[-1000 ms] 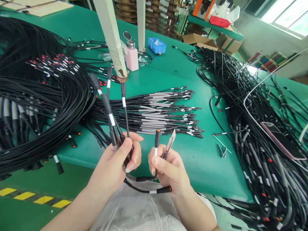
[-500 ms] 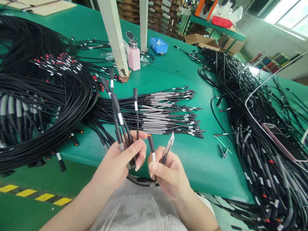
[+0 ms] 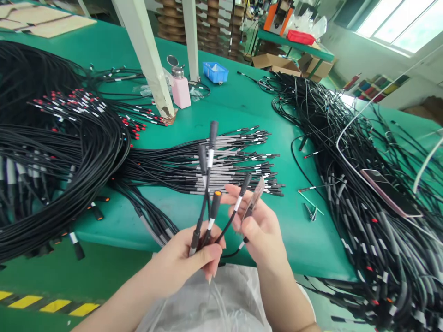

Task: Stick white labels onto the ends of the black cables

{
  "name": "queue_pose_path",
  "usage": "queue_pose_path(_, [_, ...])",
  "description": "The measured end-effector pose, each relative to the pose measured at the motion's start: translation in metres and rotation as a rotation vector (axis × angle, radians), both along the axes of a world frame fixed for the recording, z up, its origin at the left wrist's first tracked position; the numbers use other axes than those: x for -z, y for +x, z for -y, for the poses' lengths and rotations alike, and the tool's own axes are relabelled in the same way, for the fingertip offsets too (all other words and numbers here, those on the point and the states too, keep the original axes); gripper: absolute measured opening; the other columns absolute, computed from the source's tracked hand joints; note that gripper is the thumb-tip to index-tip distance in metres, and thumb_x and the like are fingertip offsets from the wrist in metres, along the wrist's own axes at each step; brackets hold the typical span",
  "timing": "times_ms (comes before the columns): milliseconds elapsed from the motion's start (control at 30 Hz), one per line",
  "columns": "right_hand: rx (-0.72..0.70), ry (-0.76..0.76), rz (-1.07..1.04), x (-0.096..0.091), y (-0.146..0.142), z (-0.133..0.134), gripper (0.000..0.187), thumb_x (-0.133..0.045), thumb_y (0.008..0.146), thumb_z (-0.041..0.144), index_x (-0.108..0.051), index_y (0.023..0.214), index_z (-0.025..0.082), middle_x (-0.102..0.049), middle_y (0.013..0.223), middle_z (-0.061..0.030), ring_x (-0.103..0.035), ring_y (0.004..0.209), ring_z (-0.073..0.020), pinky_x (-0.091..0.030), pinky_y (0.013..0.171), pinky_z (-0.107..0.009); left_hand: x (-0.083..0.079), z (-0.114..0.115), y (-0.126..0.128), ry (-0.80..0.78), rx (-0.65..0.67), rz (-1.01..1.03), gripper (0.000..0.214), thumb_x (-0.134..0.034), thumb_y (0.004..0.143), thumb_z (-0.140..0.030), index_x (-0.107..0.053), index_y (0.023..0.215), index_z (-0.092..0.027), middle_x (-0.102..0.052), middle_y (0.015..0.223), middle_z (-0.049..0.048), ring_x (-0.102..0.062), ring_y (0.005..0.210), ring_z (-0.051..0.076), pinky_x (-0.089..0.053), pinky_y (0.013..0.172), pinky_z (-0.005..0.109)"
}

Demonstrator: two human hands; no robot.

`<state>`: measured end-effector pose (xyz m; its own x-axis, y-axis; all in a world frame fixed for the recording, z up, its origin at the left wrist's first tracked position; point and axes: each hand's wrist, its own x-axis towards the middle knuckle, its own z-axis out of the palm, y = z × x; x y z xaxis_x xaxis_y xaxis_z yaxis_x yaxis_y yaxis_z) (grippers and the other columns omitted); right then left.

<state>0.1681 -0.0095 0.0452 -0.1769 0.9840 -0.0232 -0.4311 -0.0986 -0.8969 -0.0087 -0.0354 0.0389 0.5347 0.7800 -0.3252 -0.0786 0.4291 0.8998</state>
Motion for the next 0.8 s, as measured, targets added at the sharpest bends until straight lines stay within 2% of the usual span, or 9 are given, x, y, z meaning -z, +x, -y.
queue_pose_path(67, [-0.060, -0.037, -0.006, -0.003, -0.001, 0.003, 0.042, -0.086, 0.077, 0.044, -0.075, 0.114, 0.028, -0.074, 0.085, -0.0030, -0.055, 0.057, -0.0118, -0.050, 0.053, -0.027, -0.001, -0.002, 0.001, 0.047, 0.086, -0.088, 0.029, -0.061, 0.096, -0.038, -0.058, 0.073, -0.021, -0.062, 0.059, -0.0015, -0.054, 0.057, 0.015, -0.043, 0.063, 0.028])
queue_pose_path(167, [-0.100, -0.075, 0.020, -0.007, 0.000, 0.006, 0.022, -0.081, 0.081, 0.042, -0.075, 0.092, 0.023, -0.068, 0.062, 0.0005, -0.058, 0.049, -0.0138, -0.052, 0.047, -0.028, -0.007, -0.005, 0.002, 0.112, 0.196, -0.213, 0.031, -0.058, 0.097, -0.035, -0.063, 0.070, -0.020, -0.067, 0.066, 0.0011, -0.058, 0.066, 0.018, -0.044, 0.067, 0.029])
queue_pose_path(233, [-0.114, -0.067, 0.056, -0.007, 0.002, 0.009, 0.023, -0.081, 0.081, 0.042, -0.071, 0.079, 0.021, -0.066, 0.060, 0.0009, -0.056, 0.045, -0.0123, -0.048, 0.043, -0.026, -0.013, -0.007, 0.006, 0.150, 0.190, -0.266, 0.026, -0.058, 0.097, -0.032, -0.068, 0.075, -0.021, -0.070, 0.074, 0.0023, -0.061, 0.071, 0.019, -0.045, 0.068, 0.030])
queue_pose_path(300, [-0.103, -0.040, 0.097, -0.006, 0.005, 0.010, 0.025, -0.080, 0.082, 0.041, -0.070, 0.072, 0.020, -0.066, 0.069, -0.0005, -0.056, 0.047, -0.0111, -0.046, 0.041, -0.025, -0.019, -0.009, 0.013, 0.174, 0.153, -0.274, 0.025, -0.059, 0.096, -0.034, -0.069, 0.078, -0.021, -0.071, 0.078, 0.0025, -0.061, 0.072, 0.019, -0.044, 0.067, 0.029])
queue_pose_path(400, [0.034, -0.006, 0.158, -0.003, 0.011, 0.012, 0.019, -0.082, 0.079, 0.039, -0.075, 0.080, 0.021, -0.065, 0.078, -0.0016, -0.058, 0.059, -0.0122, -0.048, 0.049, -0.025, -0.023, -0.013, 0.024, 0.166, 0.074, -0.208, 0.029, -0.059, 0.097, -0.042, -0.064, 0.076, -0.021, -0.063, 0.061, -0.0017, -0.052, 0.056, 0.015, -0.038, 0.056, 0.026])
queue_pose_path(500, [0.164, -0.035, 0.065, 0.000, 0.017, 0.012, 0.020, -0.083, 0.080, 0.038, -0.077, 0.092, 0.024, -0.062, 0.068, 0.0020, -0.049, 0.055, -0.0098, -0.041, 0.049, -0.024, -0.019, -0.017, 0.031, 0.131, -0.010, -0.102, 0.030, -0.056, 0.098, -0.047, -0.059, 0.081, -0.022, -0.051, 0.048, -0.0073, -0.040, 0.044, 0.011, -0.032, 0.049, 0.025])
queue_pose_path(567, [0.160, -0.057, -0.019, 0.002, 0.020, 0.011, 0.016, -0.080, 0.083, 0.037, -0.076, 0.091, 0.023, -0.065, 0.068, 0.0017, -0.043, 0.050, -0.0078, -0.035, 0.047, -0.023, -0.013, -0.017, 0.031, 0.115, -0.027, -0.061, 0.031, -0.055, 0.098, -0.048, -0.057, 0.083, -0.022, -0.051, 0.046, -0.0075, -0.039, 0.042, 0.011, -0.031, 0.048, 0.024])
queue_pose_path(667, [0.069, -0.073, -0.039, 0.005, 0.019, 0.010, 0.021, -0.079, 0.083, 0.037, -0.078, 0.098, 0.023, -0.072, 0.082, -0.0022, -0.044, 0.053, -0.0078, -0.038, 0.050, -0.025, -0.006, -0.016, 0.030, 0.109, -0.018, -0.062, 0.032, -0.056, 0.098, -0.049, -0.058, 0.082, -0.021, -0.053, 0.046, -0.0062, -0.040, 0.041, 0.011, -0.032, 0.049, 0.025])
queue_pose_path(800, [0.035, -0.115, -0.036, 0.006, 0.015, 0.008, 0.025, -0.078, 0.083, 0.042, -0.078, 0.093, 0.019, -0.069, 0.071, -0.0014, -0.043, 0.051, -0.0081, -0.037, 0.050, -0.025, -0.002, -0.013, 0.029, 0.070, -0.029, -0.049, 0.035, -0.056, 0.098, -0.050, -0.063, 0.083, -0.019, -0.057, 0.049, -0.0043, -0.044, 0.044, 0.012, -0.039, 0.054, 0.026])
